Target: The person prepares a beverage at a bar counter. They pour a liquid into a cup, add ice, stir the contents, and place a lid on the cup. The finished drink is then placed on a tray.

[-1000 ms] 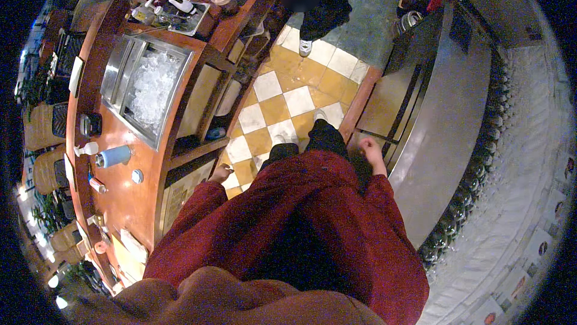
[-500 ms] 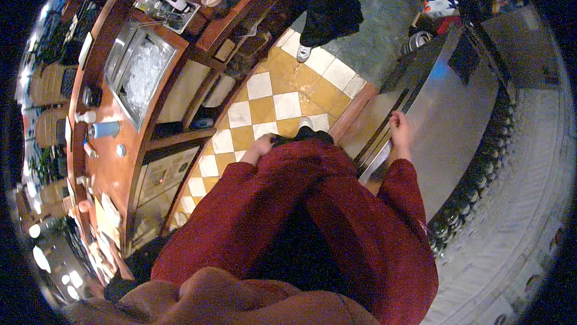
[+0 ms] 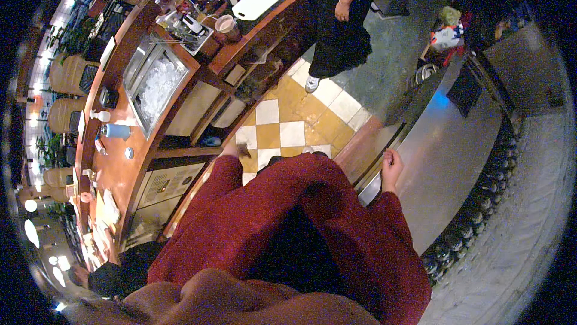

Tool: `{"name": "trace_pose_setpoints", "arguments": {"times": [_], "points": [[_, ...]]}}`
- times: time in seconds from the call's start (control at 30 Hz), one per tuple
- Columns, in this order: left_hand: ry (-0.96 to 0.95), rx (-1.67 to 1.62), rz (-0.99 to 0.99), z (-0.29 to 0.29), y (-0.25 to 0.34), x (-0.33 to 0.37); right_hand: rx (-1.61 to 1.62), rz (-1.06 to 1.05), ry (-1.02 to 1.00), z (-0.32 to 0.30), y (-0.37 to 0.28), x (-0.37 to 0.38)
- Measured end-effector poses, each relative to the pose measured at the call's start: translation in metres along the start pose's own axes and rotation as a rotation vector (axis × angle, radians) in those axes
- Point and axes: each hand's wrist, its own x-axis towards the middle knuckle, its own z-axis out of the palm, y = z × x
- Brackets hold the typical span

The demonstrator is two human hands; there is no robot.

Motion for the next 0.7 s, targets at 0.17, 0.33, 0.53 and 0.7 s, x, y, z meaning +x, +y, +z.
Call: {"name": "trace_pose_setpoints", "arguments": {"times": [0.17, 0.33, 0.53, 0.7], "points": [[0.544, -0.104, -0.041, -0.171, 0.063, 0.021, 0.029, -0.030, -0.026, 0.007, 0.010, 0.003], [0.756, -0.286, 0.320, -0.215, 0.117, 0.016, -0.059, -0.005, 0.023, 0.010, 0.012, -0.002], [0.112, -0.033, 0.579, 0.011, 0.130, 0.074, -0.154, -0.156, 0.138, 0.019, 0.006, 0.002], [-0.104, -0.239, 0.491, 0.071, 0.072, 0.050, -0.085, -0.120, 0.134, 0.018, 0.002, 0.004]]}}
